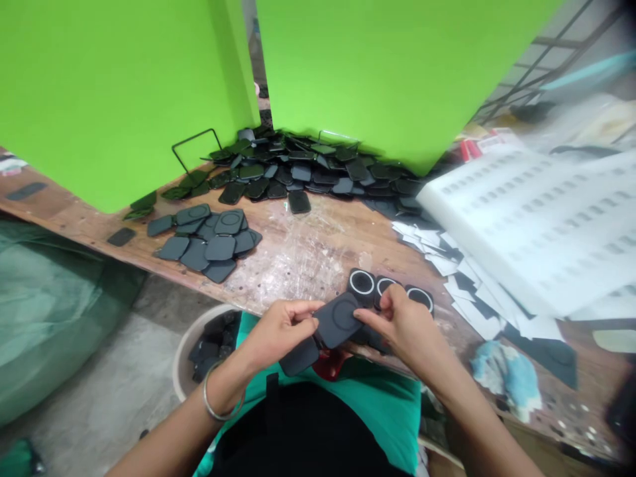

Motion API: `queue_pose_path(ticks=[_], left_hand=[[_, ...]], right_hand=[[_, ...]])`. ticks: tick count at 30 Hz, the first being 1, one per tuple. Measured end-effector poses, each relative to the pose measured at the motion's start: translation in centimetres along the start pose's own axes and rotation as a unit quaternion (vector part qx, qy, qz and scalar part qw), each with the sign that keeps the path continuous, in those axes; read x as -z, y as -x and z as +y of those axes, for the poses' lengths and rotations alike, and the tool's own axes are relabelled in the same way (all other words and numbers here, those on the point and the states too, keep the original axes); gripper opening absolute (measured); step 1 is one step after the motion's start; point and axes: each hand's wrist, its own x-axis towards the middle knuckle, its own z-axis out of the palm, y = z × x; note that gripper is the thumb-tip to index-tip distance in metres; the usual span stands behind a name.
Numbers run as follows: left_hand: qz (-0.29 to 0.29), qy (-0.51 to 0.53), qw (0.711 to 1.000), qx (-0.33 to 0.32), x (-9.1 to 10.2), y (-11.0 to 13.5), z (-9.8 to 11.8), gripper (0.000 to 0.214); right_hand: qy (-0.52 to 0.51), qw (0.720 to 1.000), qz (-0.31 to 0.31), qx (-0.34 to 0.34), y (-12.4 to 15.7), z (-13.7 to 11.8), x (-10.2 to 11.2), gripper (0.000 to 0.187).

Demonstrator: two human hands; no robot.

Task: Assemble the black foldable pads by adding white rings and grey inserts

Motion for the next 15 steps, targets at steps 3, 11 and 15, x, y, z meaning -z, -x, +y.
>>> queue_pose_path(ticks=[3, 11, 15], left_hand=[[0.021, 0.035, 0.999, 0.003, -0.4, -0.2, -0.2, 0.041], [0.055, 0.096, 0.993, -0.044, -2.2, 0.1, -1.9, 0.031], [0.086, 0.101, 0.99, -0.05, -1.7, 0.5, -3.2, 0.04]], right_hand=[[-0.125, 0.99, -0.07, -0.001, 0.0, -0.5, -0.7, 0.038], [-0.217, 0.974, -0.023, 0.065, 0.3, -1.0, -5.6, 0.044], [-0.293, 0.952, -0.075, -0.046, -0.3, -1.5, -6.9, 0.052]])
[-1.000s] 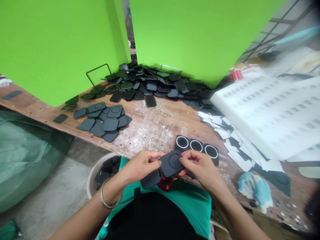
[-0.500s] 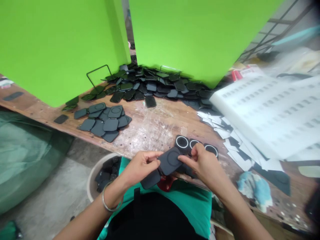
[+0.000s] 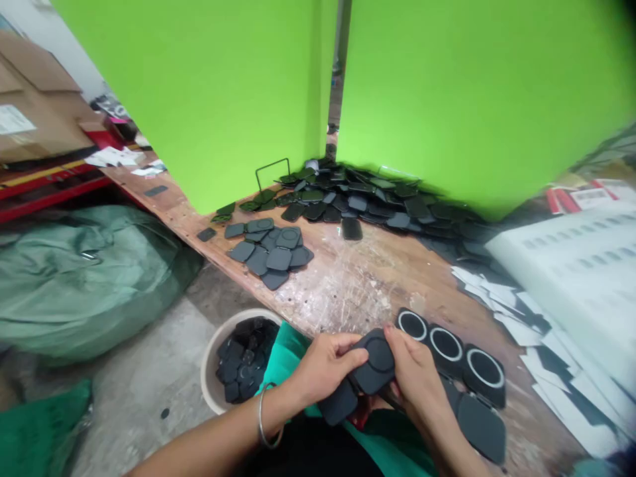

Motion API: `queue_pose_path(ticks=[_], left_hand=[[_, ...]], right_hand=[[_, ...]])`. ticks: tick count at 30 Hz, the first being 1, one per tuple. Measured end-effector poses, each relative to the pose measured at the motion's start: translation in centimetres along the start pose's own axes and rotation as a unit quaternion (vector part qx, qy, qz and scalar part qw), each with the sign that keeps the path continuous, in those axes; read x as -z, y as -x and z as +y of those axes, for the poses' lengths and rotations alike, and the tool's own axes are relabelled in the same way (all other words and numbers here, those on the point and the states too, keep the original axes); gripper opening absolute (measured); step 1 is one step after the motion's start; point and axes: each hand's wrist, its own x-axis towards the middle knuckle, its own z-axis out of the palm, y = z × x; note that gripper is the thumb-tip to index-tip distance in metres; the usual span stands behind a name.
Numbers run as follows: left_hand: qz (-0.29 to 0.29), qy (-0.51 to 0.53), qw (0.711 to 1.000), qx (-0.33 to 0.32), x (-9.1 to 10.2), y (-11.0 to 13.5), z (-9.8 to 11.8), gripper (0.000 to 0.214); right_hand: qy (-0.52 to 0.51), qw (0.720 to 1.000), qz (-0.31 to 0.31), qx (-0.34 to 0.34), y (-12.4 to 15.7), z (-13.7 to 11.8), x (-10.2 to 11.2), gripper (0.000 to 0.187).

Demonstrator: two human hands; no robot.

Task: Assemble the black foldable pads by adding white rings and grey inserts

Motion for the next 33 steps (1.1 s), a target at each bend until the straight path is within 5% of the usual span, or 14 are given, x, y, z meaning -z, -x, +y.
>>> queue_pose_path(ticks=[4, 6, 8, 13, 17, 21, 25, 33], left_hand=[[0.15, -0.133, 0.978, -0.049, 4.4, -1.1, 1.3, 0.047], [0.274, -0.23, 0.927, -0.114, 8.4, -2.1, 3.4, 0.041], [0.335, -0.259, 0.896, -0.134, 13.1, -3.5, 6.0, 0.041], [0.435, -0.343, 0.823, -0.122, 22.9, -7.4, 11.1, 0.046], [0.454, -0.421, 0.781, -0.084, 25.9, -9.3, 12.2, 0.028], [0.426, -0.507, 0.746, -0.076, 25.3, -9.5, 12.7, 0.025], [0.396, -0.573, 0.706, -0.128, 21.8, -9.6, 12.7, 0.029], [0.065, -0.61, 0.743, -0.267, 5.9, -9.1, 5.2, 0.025]], right_hand=[[-0.078, 0.994, -0.03, -0.068, -0.2, -0.4, -0.4, 0.058], [-0.094, 0.993, -0.037, -0.059, 0.1, -0.3, -0.1, 0.059], [-0.08, 0.994, -0.046, -0.05, 0.6, 0.0, 0.2, 0.058], [-0.006, 0.997, -0.068, -0.024, 1.8, 0.9, 0.9, 0.053], [0.012, 0.997, -0.073, -0.025, 2.1, 1.4, 1.2, 0.053], [0.015, 0.996, -0.081, -0.02, 2.4, 1.5, 1.8, 0.049], [0.026, 0.995, -0.099, -0.01, 3.0, 1.1, 2.6, 0.043], [0.056, 0.993, -0.099, 0.039, 3.6, 0.3, 4.6, 0.027]])
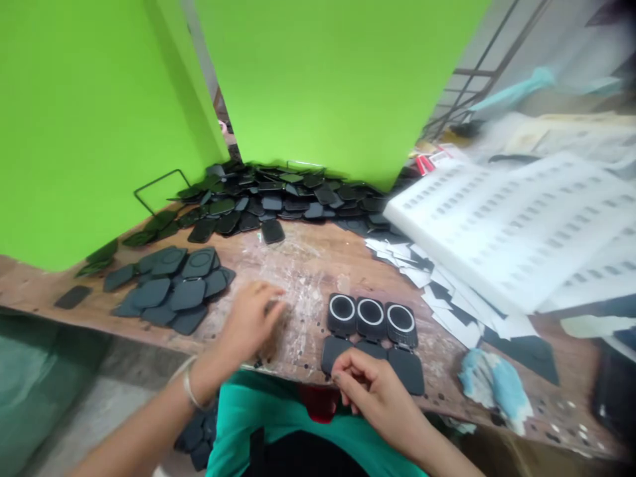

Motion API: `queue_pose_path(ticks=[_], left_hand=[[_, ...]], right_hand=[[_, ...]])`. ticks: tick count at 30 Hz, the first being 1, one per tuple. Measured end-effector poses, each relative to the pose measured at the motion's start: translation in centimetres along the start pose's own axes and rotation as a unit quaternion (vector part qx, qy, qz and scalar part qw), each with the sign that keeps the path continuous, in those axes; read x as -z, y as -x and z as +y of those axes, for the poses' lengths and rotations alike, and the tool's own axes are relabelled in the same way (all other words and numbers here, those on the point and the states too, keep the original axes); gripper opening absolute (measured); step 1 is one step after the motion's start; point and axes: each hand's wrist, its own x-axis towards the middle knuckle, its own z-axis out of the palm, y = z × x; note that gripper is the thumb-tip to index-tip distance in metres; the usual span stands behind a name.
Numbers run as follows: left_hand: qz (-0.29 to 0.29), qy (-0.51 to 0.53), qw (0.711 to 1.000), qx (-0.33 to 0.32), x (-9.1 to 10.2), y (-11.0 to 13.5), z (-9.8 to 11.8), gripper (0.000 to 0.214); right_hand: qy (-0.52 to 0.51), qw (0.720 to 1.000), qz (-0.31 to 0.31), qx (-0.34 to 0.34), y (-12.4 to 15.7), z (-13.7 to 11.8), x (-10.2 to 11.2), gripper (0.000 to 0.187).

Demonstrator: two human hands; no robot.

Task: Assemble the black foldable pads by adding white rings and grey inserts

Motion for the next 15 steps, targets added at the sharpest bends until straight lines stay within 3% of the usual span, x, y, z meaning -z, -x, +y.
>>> queue_pose_path(ticks=[3, 6, 9, 12, 15], left_hand=[[-0.021, 0.023, 0.999, -0.036, -3.1, 0.6, 4.3, 0.019], [-0.016, 0.036, 0.999, -0.038, -4.5, 0.8, 5.9, 0.017], [0.013, 0.05, 0.998, -0.032, -5.1, 0.9, 5.5, 0.019], [0.036, 0.063, 0.997, -0.019, -5.5, 1.1, 4.6, 0.022], [0.057, 0.073, 0.996, -0.004, -5.8, 1.5, 4.1, 0.024]], right_hand=[[0.047, 0.998, 0.032, 0.028, 0.3, 0.3, 1.7, 0.023], [0.14, 0.982, 0.1, 0.081, 0.7, 1.1, 4.6, 0.019], [0.299, 0.927, 0.201, 0.102, 1.1, 2.6, 8.5, 0.02], [0.448, 0.848, 0.282, 0.011, 1.5, 3.9, 12.7, 0.023], [0.52, 0.8, 0.288, -0.078, 1.2, 3.8, 15.8, 0.026]])
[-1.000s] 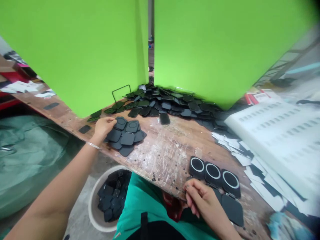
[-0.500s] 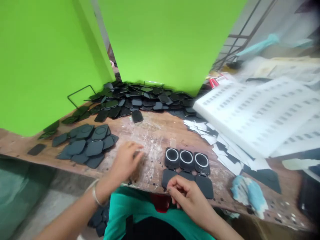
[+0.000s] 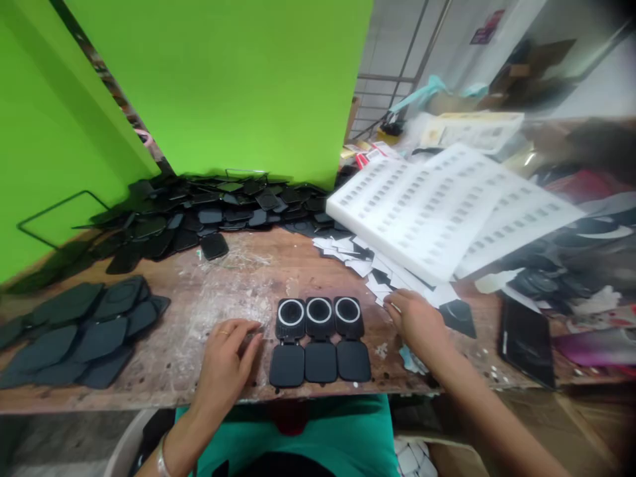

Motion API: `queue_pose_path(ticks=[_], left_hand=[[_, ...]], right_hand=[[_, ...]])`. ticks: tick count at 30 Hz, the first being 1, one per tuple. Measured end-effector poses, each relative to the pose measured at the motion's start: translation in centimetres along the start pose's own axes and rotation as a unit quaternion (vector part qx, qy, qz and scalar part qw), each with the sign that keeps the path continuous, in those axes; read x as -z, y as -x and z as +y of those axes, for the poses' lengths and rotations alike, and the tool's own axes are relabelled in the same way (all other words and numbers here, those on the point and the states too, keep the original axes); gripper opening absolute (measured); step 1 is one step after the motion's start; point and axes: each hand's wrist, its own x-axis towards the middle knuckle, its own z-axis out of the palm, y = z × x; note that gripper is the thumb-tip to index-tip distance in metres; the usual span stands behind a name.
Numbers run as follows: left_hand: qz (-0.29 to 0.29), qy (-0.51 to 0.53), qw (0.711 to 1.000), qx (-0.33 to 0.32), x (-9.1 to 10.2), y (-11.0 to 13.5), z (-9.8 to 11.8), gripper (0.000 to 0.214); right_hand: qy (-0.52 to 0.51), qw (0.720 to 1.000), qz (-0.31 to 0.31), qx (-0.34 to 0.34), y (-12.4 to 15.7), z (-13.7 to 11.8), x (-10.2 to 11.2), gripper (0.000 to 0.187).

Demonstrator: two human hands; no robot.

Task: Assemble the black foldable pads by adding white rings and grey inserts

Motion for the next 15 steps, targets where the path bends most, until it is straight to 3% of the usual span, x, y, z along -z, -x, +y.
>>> queue_pose_path(ticks=[6, 15], left_hand=[[0.025, 0.01, 0.999, 0.036, -0.4, 0.8, 0.0, 0.024], [0.066, 0.016, 0.997, 0.041, -0.7, 1.5, 0.2, 0.02]], right_hand=[[0.066, 0.994, -0.034, 0.083, -5.1, -0.9, 1.4, 0.033], [0.103, 0.988, 0.003, 0.111, -12.8, -4.7, -1.2, 0.039]])
